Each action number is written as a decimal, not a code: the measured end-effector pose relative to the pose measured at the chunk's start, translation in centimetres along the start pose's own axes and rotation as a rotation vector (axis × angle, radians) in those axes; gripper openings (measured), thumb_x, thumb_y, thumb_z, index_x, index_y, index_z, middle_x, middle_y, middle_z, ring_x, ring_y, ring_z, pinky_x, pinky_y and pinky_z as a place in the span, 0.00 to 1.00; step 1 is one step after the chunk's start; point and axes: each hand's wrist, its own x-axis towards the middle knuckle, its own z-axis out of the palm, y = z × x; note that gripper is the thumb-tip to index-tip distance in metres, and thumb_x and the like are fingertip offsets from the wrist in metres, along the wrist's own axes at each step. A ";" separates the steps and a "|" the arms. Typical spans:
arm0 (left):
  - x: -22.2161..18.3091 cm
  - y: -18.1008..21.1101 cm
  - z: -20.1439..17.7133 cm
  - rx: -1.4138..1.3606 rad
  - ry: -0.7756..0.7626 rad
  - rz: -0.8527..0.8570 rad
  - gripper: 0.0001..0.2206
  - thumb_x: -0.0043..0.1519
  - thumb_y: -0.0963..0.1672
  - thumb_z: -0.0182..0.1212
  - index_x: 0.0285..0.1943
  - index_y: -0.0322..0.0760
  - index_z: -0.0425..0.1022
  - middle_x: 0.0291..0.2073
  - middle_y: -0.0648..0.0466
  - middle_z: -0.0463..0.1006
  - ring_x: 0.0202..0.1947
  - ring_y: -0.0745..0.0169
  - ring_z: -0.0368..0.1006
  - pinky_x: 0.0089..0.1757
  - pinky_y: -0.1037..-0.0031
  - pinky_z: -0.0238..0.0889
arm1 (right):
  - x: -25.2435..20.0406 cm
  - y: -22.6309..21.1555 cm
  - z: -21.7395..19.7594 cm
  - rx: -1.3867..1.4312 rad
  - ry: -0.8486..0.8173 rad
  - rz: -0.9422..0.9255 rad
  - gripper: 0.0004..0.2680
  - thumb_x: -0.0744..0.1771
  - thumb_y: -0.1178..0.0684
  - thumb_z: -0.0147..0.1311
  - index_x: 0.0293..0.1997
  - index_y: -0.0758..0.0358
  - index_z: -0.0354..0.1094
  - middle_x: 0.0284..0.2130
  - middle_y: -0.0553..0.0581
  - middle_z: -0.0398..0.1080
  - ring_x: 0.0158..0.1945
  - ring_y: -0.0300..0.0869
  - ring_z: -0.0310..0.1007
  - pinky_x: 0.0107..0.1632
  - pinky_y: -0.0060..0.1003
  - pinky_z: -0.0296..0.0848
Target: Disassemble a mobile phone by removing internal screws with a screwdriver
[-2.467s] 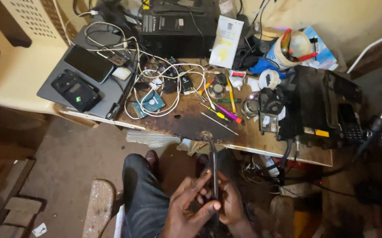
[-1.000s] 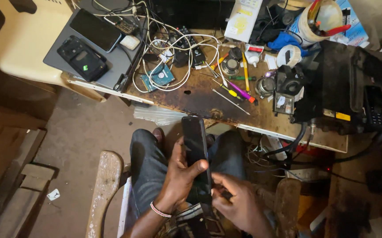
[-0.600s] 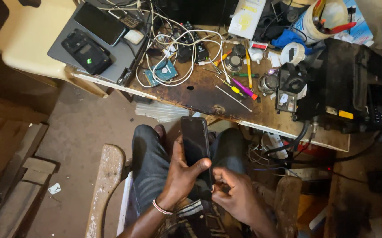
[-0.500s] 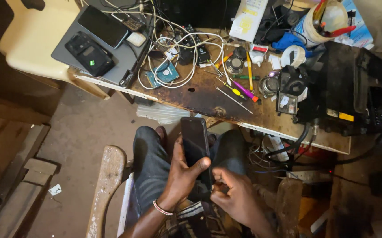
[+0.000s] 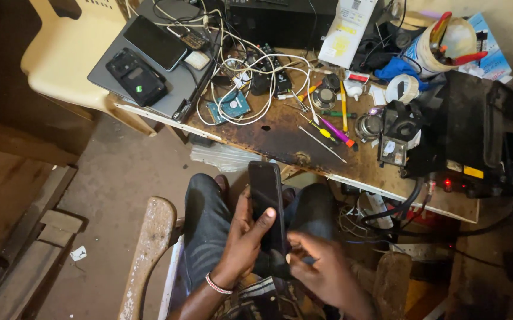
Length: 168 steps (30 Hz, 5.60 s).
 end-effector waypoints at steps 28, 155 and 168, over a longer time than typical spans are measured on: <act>-0.1 2.0 1.9 0.059 -0.109 0.113 0.23 0.53 0.43 0.57 0.56 0.33 0.56 0.50 0.50 0.65 0.52 0.66 0.59 0.52 0.76 0.53 | 0.9 -1.8 -0.2 0.024 0.494 -0.159 0.09 0.60 0.53 0.51 0.39 0.63 0.67 0.32 0.54 0.72 0.33 0.36 0.72 0.32 0.27 0.69; 3.3 6.1 1.7 -0.101 -0.253 -0.006 0.39 0.43 0.43 0.63 0.64 0.39 0.44 0.53 0.51 0.63 0.50 0.66 0.60 0.50 0.76 0.56 | 2.1 -3.5 -0.2 -0.117 0.417 -0.104 0.14 0.58 0.50 0.50 0.44 0.61 0.66 0.30 0.51 0.74 0.33 0.34 0.71 0.37 0.28 0.66; 2.9 3.1 0.1 -0.128 -0.149 0.071 0.44 0.41 0.44 0.66 0.65 0.36 0.40 0.59 0.50 0.56 0.57 0.66 0.53 0.55 0.76 0.46 | 1.1 -3.3 0.2 -0.171 0.320 -0.196 0.13 0.57 0.55 0.49 0.44 0.62 0.67 0.29 0.52 0.75 0.30 0.37 0.75 0.34 0.29 0.69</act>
